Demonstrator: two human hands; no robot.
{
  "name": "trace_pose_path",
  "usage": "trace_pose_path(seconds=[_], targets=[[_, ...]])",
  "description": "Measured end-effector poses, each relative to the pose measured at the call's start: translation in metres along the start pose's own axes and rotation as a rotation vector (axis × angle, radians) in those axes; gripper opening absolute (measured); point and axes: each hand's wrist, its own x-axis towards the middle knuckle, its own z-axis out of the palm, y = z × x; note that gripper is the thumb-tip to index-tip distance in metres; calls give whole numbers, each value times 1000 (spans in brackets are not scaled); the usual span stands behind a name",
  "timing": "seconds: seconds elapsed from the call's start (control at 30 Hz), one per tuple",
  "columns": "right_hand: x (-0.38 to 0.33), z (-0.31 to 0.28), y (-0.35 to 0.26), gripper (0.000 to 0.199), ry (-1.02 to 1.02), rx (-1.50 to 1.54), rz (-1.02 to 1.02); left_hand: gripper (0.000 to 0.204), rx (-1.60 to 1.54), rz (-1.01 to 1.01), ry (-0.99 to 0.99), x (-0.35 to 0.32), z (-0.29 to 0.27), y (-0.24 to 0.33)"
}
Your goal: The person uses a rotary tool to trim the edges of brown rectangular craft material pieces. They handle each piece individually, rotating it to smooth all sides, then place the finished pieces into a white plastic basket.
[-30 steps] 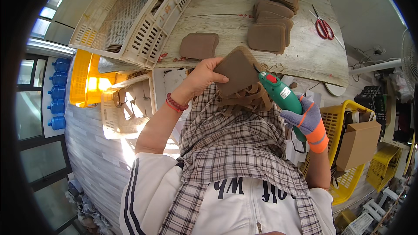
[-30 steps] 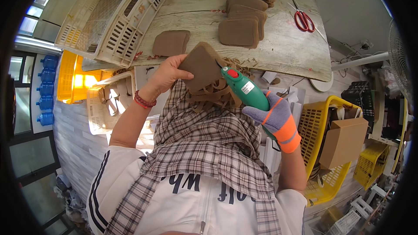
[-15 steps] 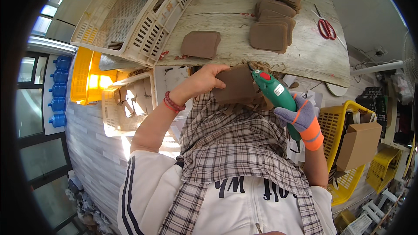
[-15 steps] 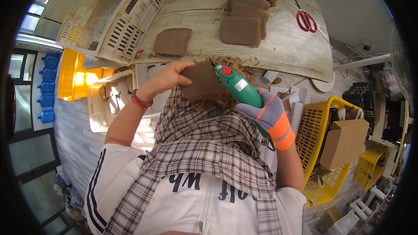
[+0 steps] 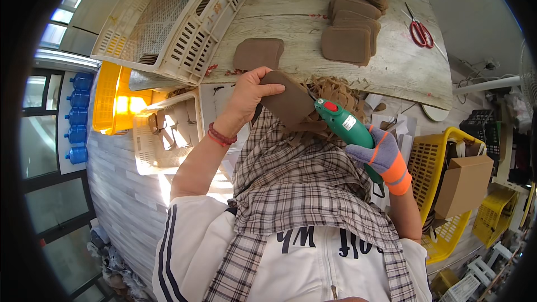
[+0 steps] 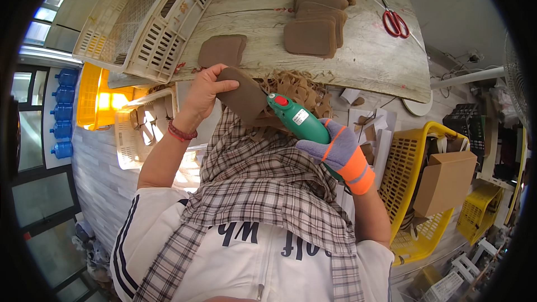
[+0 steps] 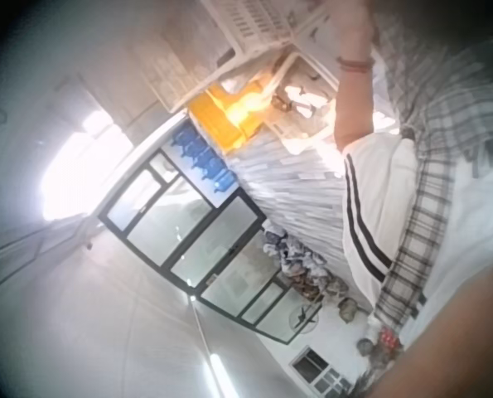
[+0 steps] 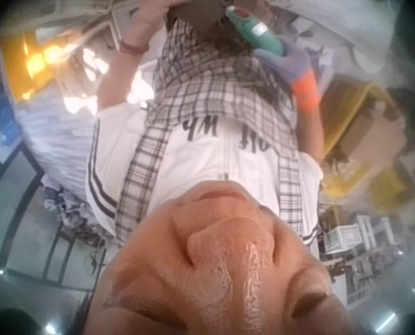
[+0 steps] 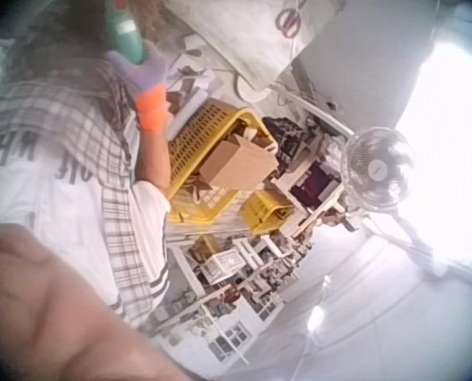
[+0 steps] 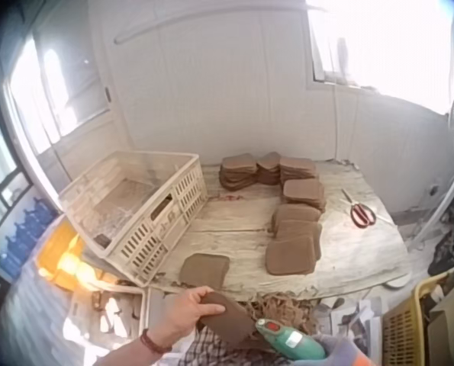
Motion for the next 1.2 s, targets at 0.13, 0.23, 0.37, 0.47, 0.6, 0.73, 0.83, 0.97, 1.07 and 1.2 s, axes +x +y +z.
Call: trace_pose_path(seconds=[0.13,0.23,0.37,0.47,0.6,0.73,0.83,0.97,1.07,1.2], targets=[[3,5,6,47,5,-87,-52,20,83,-64,-75,-2,1,-4],[4,8,8,48,3,-103,-61,19,154,-125,-107,-8,9,1],[5,13,2,49,-4,-159,-121,20,250,-207,-180,-13,15,5],[5,18,-11,51,-43,-162,-93,21,329,-194,-238,-16,18,1],[6,21,-8,52,-35,-46,-3,21,250,-172,-199,-20,11,5],[-4,5,12,47,89,-8,-83,25,-72,99,149,15,-50,21],[-8,-1,11,44,109,58,-15,30,77,154,323,60,-92,4],[-10,-11,29,40,182,145,-55,40,1369,700,673,76,-64,5],[-8,-16,48,40,233,142,-87,48,1431,949,485,89,-3,15],[-5,-16,58,40,277,157,-95,51,1449,1060,169,128,63,-3]])
